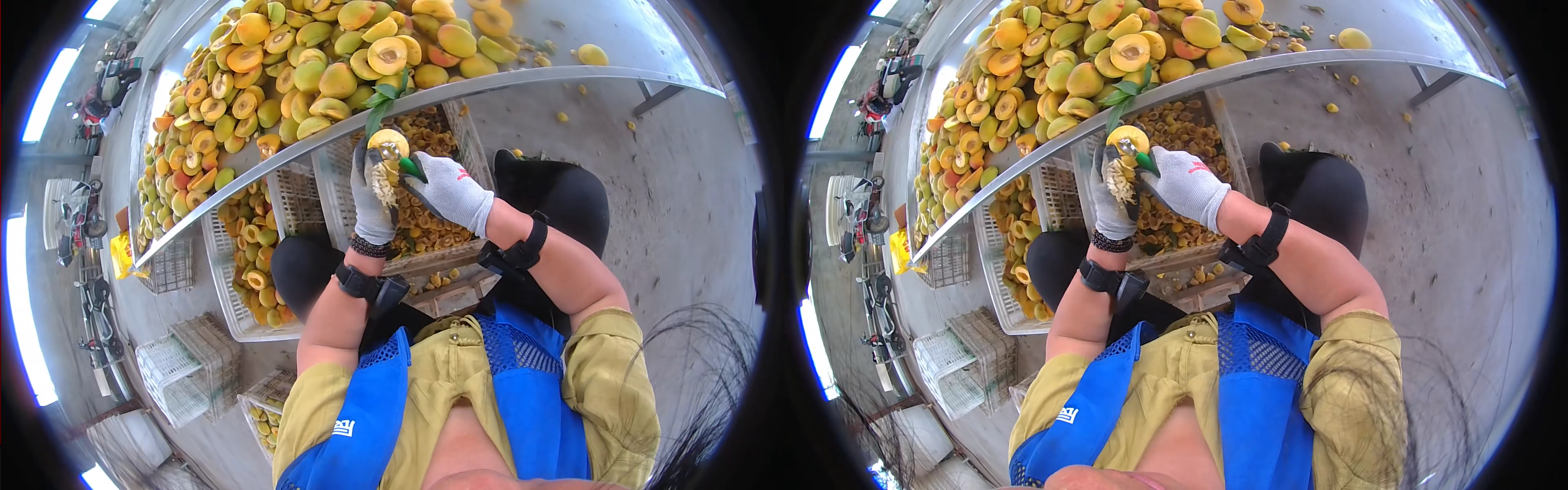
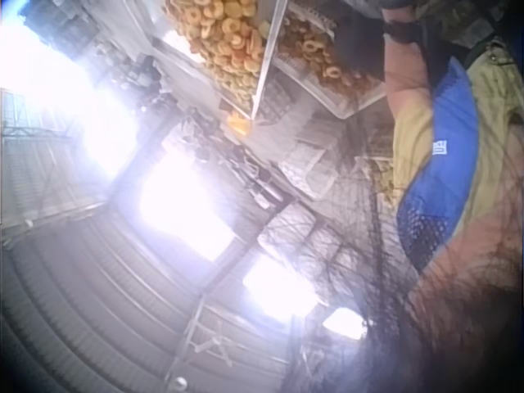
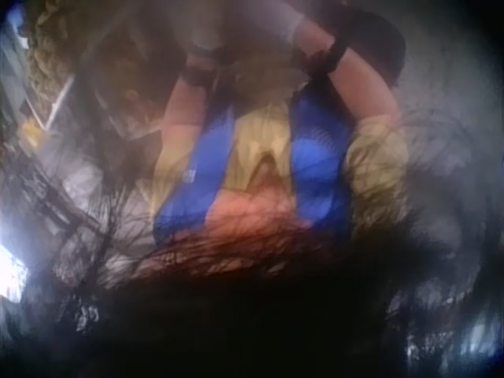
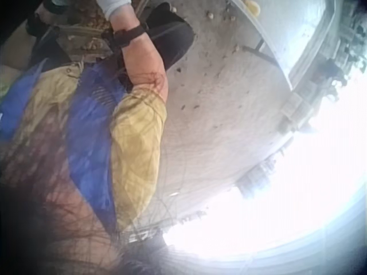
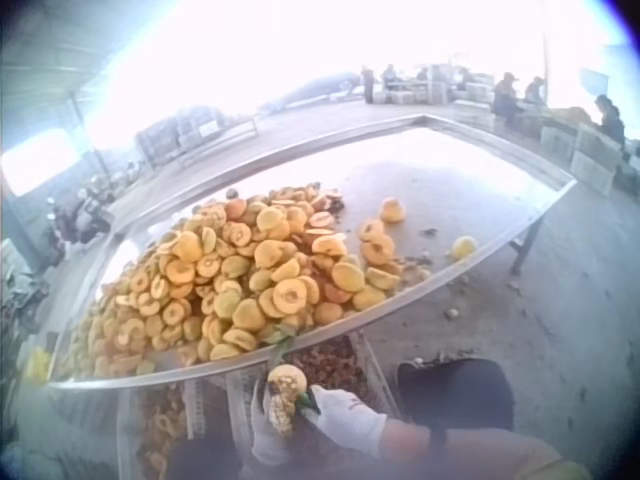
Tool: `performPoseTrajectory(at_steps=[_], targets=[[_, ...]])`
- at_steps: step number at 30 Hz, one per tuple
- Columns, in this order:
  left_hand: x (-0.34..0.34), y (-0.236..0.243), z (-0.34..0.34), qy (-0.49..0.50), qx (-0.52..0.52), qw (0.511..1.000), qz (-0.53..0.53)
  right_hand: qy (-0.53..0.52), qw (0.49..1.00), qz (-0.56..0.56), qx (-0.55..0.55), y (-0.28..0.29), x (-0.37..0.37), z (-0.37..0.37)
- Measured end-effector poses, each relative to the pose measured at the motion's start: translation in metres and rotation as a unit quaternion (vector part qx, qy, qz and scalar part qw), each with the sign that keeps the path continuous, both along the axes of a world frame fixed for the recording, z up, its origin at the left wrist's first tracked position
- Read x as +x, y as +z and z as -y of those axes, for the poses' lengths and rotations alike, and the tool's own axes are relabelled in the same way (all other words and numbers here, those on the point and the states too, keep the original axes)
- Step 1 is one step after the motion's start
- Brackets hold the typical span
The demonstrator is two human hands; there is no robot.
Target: Peeling and pitting fruit manually at a processing facility.
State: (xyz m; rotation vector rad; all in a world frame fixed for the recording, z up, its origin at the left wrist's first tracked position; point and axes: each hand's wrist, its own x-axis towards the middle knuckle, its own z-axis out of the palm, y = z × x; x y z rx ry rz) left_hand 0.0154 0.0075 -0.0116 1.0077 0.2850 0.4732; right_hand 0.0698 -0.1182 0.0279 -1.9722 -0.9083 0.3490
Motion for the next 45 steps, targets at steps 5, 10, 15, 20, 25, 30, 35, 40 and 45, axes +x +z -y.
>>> performPoseTrajectory(at_steps=[5, 10, 15, 20, 25, 30, 35, 40, 45], targets=[[0.004, -0.001, 0.002, 0.048, 0.056, 0.996, -0.040, 0.087, 0.914, -0.395, 0.025, 0.019, 0.000, 0.000], [-0.007, 0.023, 0.000, -0.059, -0.027, 0.998, -0.003, 0.150, 0.786, -0.590, 0.110, 0.022, 0.002, 0.006], [-0.009, 0.035, -0.012, 0.081, 0.628, 0.771, -0.065, 0.092, 0.916, -0.369, 0.131, 0.025, 0.005, 0.001], [-0.010, 0.040, -0.009, 0.100, 0.706, 0.698, -0.064, -0.017, 0.981, -0.041, 0.189, 0.005, 0.000, -0.011], [-0.002, 0.015, -0.006, -0.034, 0.092, 0.994, 0.039, -0.049, 0.992, 0.083, 0.078, -0.008, 0.004, -0.029], [0.000, 0.024, -0.019, -0.030, 0.059, 0.998, -0.024, 0.058, 0.962, -0.186, 0.190, 0.005, 0.011, -0.027], [-0.004, 0.029, -0.058, 0.065, 0.253, 0.963, -0.062, 0.057, 0.976, -0.112, 0.176, 0.009, 0.009, -0.026], [-0.047, 0.078, -0.118, 0.223, 0.105, 0.969, -0.015, 0.059, 0.997, -0.039, -0.031, -0.023, 0.012, -0.027], [-0.134, 0.026, -0.211, 0.414, 0.220, 0.844, -0.261, 0.107, 0.983, -0.003, -0.150, -0.020, 0.006, -0.022]])
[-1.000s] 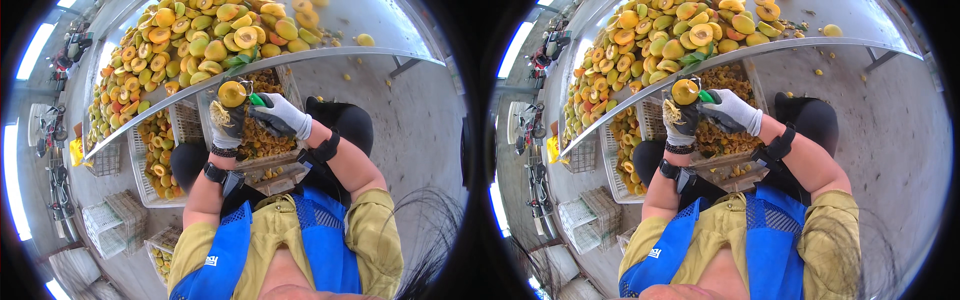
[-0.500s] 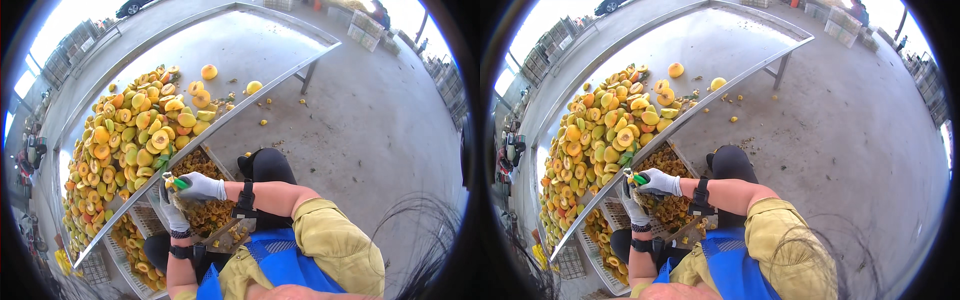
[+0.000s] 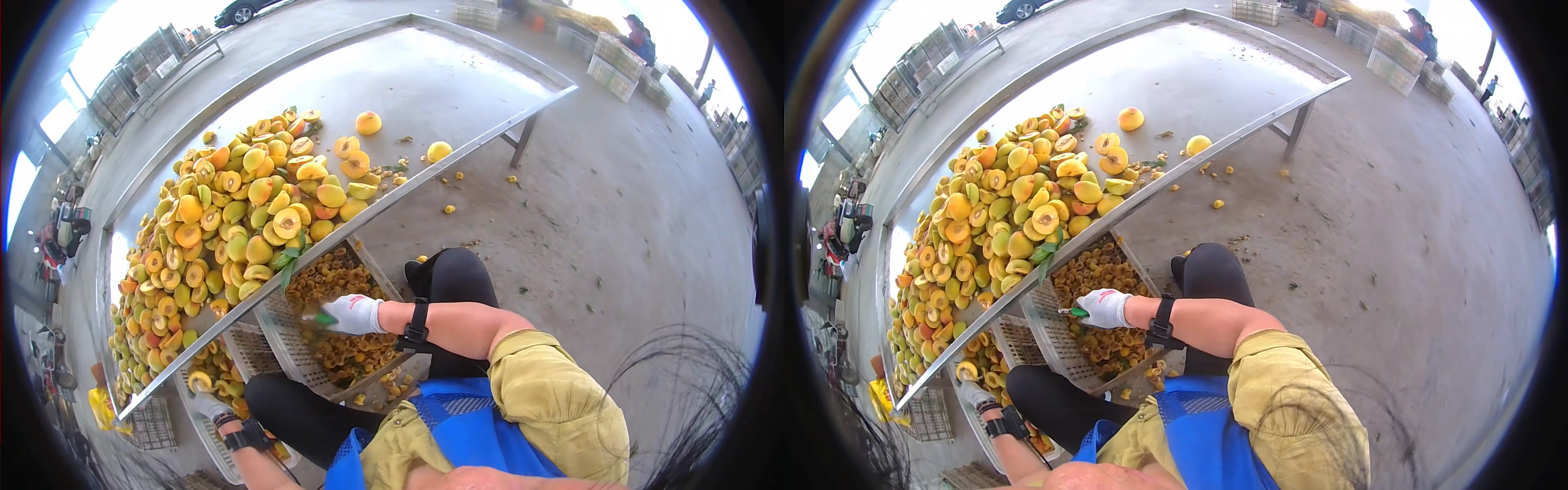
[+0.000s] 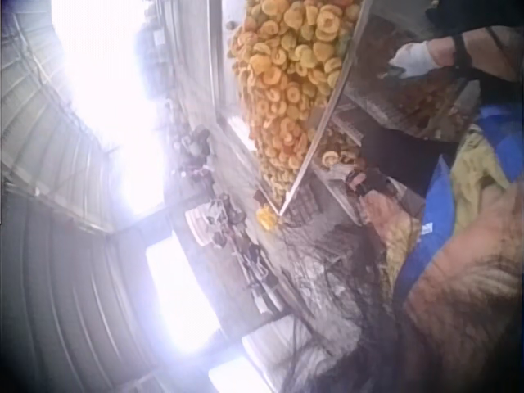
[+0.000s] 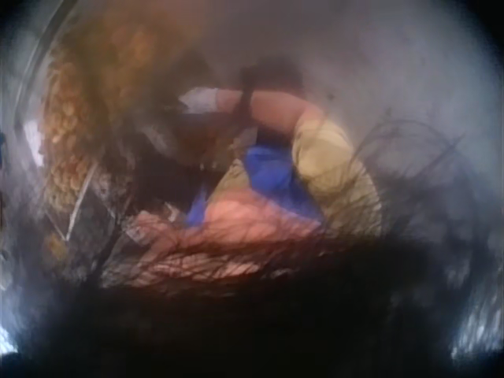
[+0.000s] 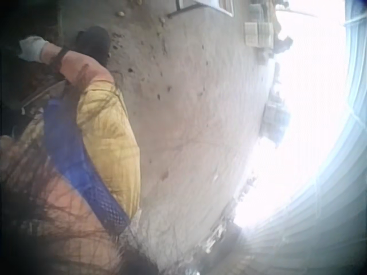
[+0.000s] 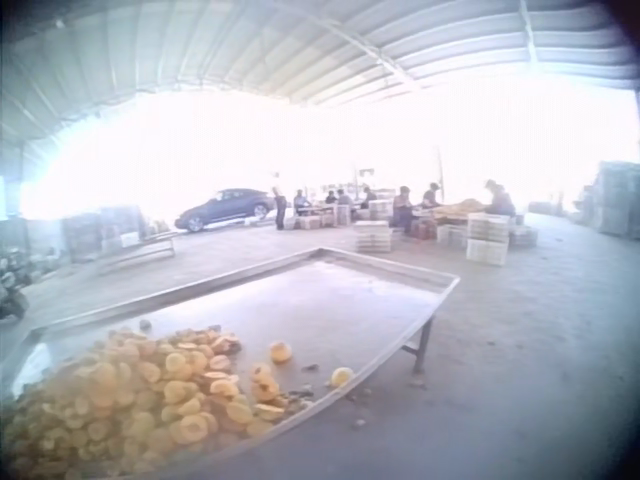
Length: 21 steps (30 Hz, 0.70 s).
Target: Peeling and pitting fruit manually at a processing facility.
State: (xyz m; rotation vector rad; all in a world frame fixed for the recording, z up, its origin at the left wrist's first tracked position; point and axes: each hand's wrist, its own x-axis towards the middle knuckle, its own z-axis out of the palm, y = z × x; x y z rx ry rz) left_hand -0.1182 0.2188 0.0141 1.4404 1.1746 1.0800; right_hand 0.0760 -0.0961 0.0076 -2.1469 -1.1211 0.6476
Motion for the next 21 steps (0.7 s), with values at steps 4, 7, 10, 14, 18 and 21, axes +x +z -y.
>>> performPoseTrajectory(at_steps=[4, 7, 10, 14, 18, 21], targets=[[-0.098, -0.095, -0.029, 0.114, -0.040, 0.935, -0.334, 0.083, 0.990, 0.047, -0.100, -0.008, -0.006, 0.001], [-0.117, -0.101, -0.018, 0.172, -0.025, 0.908, -0.382, 0.120, 0.984, 0.054, -0.117, -0.008, -0.010, 0.004], [-0.076, -0.051, -0.001, 0.171, 0.075, 0.934, -0.305, 0.142, 0.980, 0.061, -0.124, -0.014, -0.011, 0.006], [0.006, 0.033, -0.002, -0.002, 0.157, 0.988, -0.014, 0.188, 0.964, 0.074, -0.171, -0.006, -0.012, 0.001], [0.117, 0.086, 0.066, -0.337, 0.155, 0.927, 0.051, 0.185, 0.963, 0.074, -0.183, -0.007, -0.010, 0.006], [0.178, 0.092, 0.116, -0.441, 0.266, 0.854, -0.075, 0.171, 0.968, 0.076, -0.168, -0.007, -0.005, 0.010]])
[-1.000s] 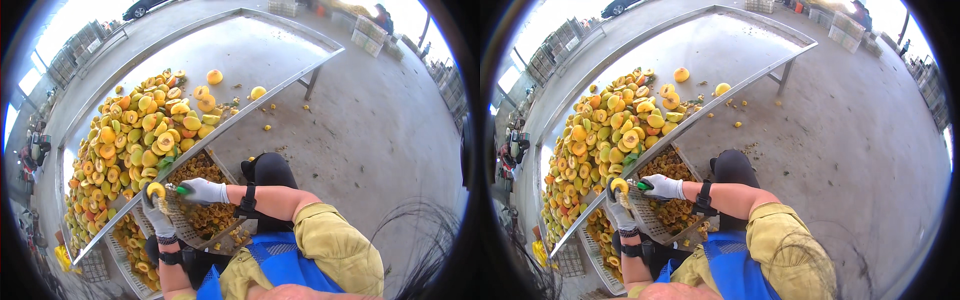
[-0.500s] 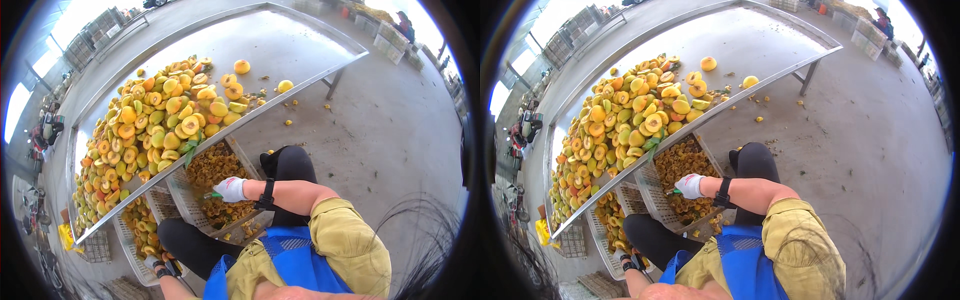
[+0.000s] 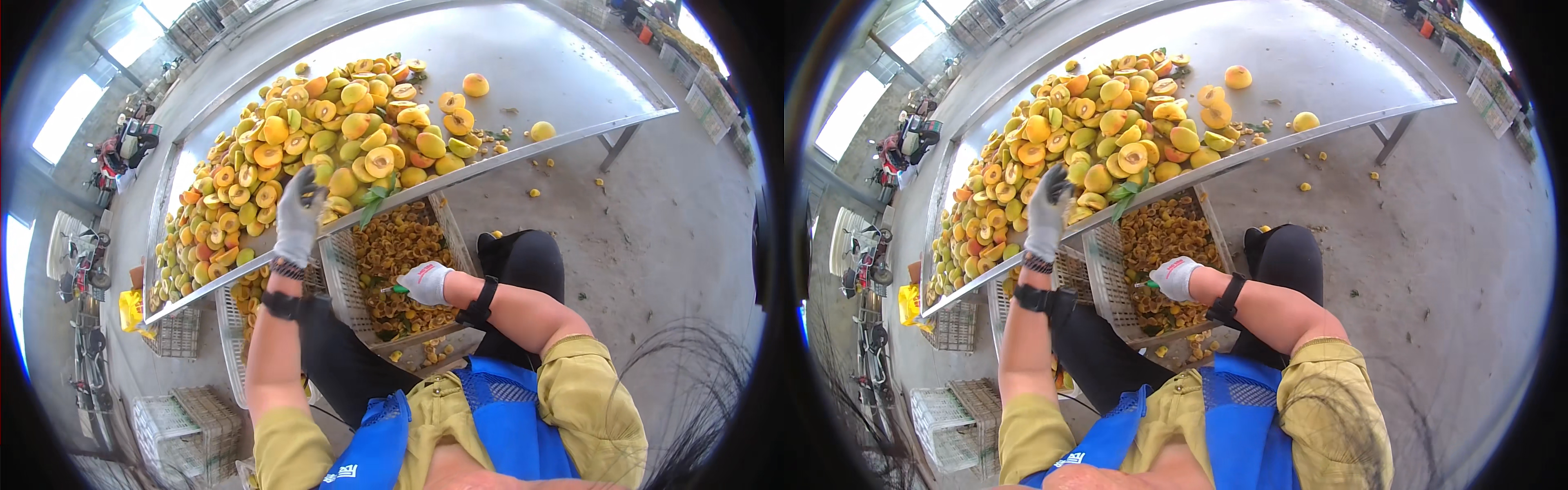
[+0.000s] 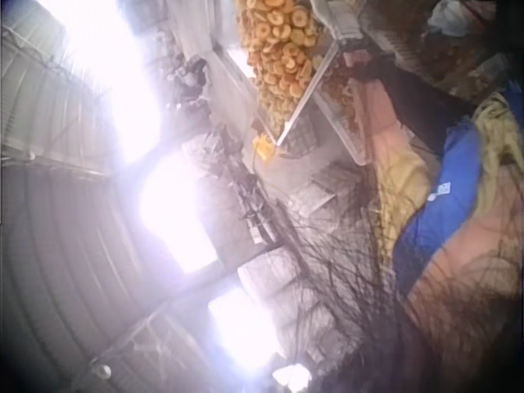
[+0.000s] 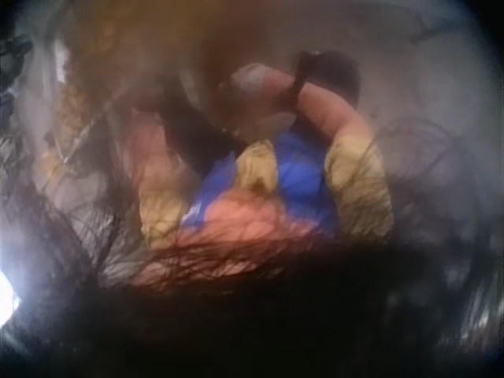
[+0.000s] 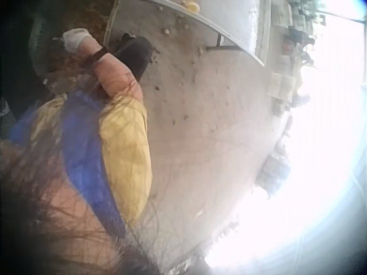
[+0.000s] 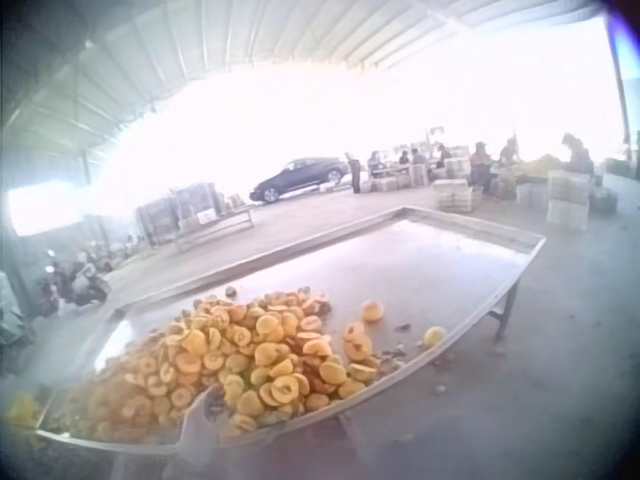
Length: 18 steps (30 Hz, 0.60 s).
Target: Peeling and pitting fruit manually at a processing facility.
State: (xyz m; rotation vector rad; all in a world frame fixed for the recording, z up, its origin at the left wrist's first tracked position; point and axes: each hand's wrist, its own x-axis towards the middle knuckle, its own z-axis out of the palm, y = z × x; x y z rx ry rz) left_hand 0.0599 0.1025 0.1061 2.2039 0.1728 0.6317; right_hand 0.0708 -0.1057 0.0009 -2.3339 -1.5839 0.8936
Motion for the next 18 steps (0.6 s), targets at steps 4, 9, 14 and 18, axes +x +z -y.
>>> performPoseTrajectory(at_steps=[4, 9, 14, 18], targets=[[0.056, -0.018, 0.036, 0.001, 0.171, 0.985, -0.035, -0.020, 0.998, 0.006, 0.055, 0.003, 0.002, 0.004], [0.083, -0.030, 0.062, 0.119, 0.354, 0.920, -0.118, -0.079, 0.989, 0.001, 0.127, 0.019, 0.015, 0.021], [0.076, -0.033, 0.058, 0.094, 0.128, 0.986, 0.043, -0.273, 0.895, -0.003, 0.354, 0.035, 0.041, 0.031], [0.054, -0.025, 0.064, -0.056, -0.176, 0.981, -0.051, -0.371, 0.721, -0.097, 0.578, 0.055, 0.053, 0.031]])
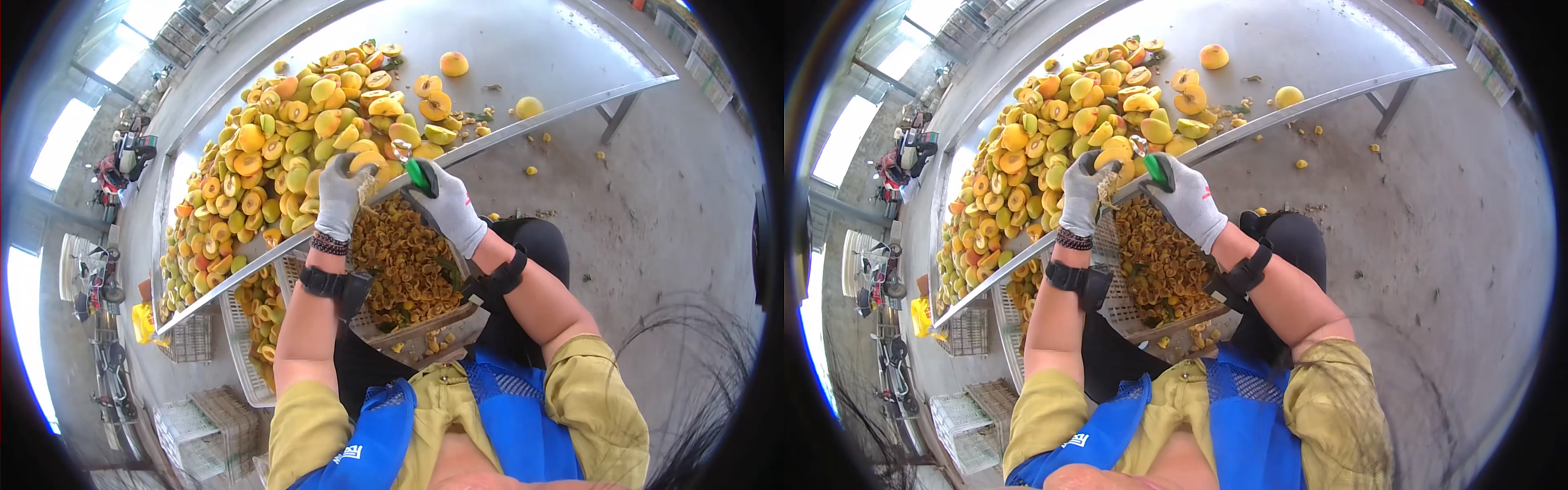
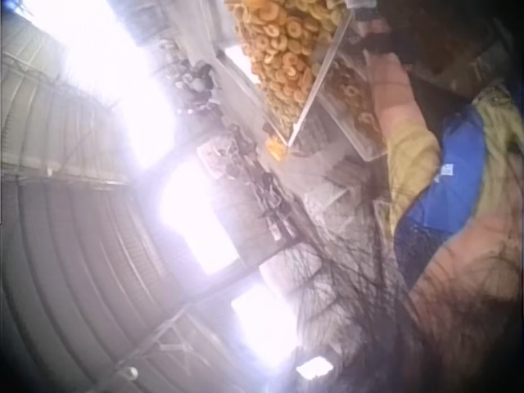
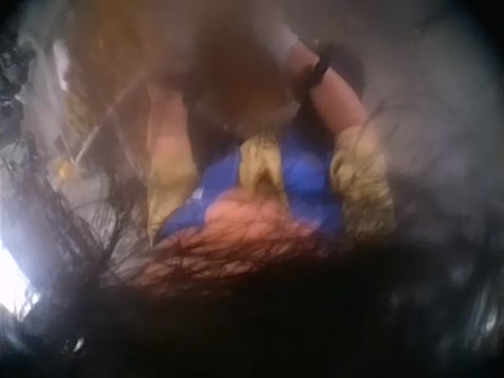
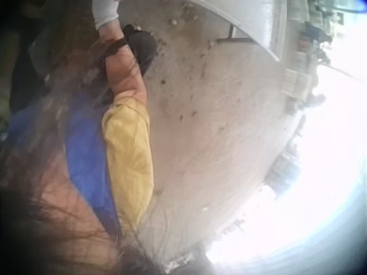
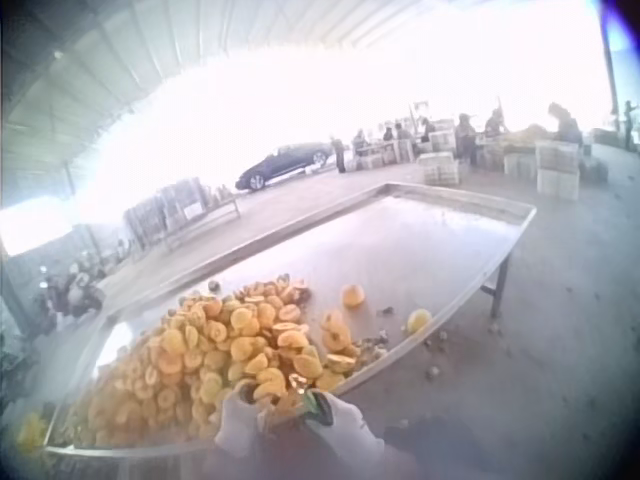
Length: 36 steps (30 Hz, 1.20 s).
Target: Peeling and pitting fruit manually at a processing facility.
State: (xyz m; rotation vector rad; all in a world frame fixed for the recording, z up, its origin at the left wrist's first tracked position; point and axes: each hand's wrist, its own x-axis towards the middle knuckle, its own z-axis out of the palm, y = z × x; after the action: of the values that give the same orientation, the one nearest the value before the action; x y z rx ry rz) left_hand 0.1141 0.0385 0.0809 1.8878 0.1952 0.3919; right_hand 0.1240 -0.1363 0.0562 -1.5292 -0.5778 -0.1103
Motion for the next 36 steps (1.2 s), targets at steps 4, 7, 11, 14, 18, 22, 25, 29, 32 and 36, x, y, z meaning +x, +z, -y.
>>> performPoseTrajectory(at_steps=[4, 7, 11, 14, 18, 22, 25, 29, 32, 36], targets=[[-0.035, 0.011, 0.021, -0.122, -0.180, 0.974, -0.061, 0.028, 0.998, -0.065, 0.004, -0.007, -0.007, -0.018], [-0.062, 0.011, 0.030, -0.113, -0.247, 0.962, 0.004, 0.168, 0.922, -0.319, 0.143, 0.004, -0.023, -0.022], [-0.084, -0.016, 0.019, -0.057, -0.272, 0.958, 0.062, 0.265, 0.864, -0.400, 0.154, -0.001, -0.043, -0.033], [-0.095, -0.040, -0.004, -0.066, -0.362, 0.926, 0.084, 0.280, 0.875, -0.381, 0.104, 0.001, -0.052, -0.041], [-0.101, -0.055, -0.017, -0.046, -0.074, 0.993, 0.078, 0.185, 0.977, -0.109, -0.007, -0.013, -0.044, -0.041], [-0.105, -0.065, -0.010, -0.044, -0.087, 0.992, 0.083, 0.121, 0.980, 0.109, -0.112, -0.015, -0.047, -0.037], [-0.112, -0.083, -0.007, -0.133, -0.567, 0.796, 0.166, 0.148, 0.967, 0.114, -0.173, -0.018, -0.047, -0.034], [-0.111, -0.089, -0.002, -0.137, -0.618, 0.758, 0.154, 0.148, 0.955, 0.116, -0.231, -0.011, -0.051, -0.029], [-0.108, -0.059, 0.018, 0.120, -0.569, 0.812, 0.042, 0.168, 0.943, 0.096, -0.270, -0.008, -0.050, -0.025], [-0.111, -0.069, 0.015, 0.090, -0.501, 0.857, 0.078, 0.203, 0.936, 0.101, -0.268, -0.006, -0.048, -0.024]])
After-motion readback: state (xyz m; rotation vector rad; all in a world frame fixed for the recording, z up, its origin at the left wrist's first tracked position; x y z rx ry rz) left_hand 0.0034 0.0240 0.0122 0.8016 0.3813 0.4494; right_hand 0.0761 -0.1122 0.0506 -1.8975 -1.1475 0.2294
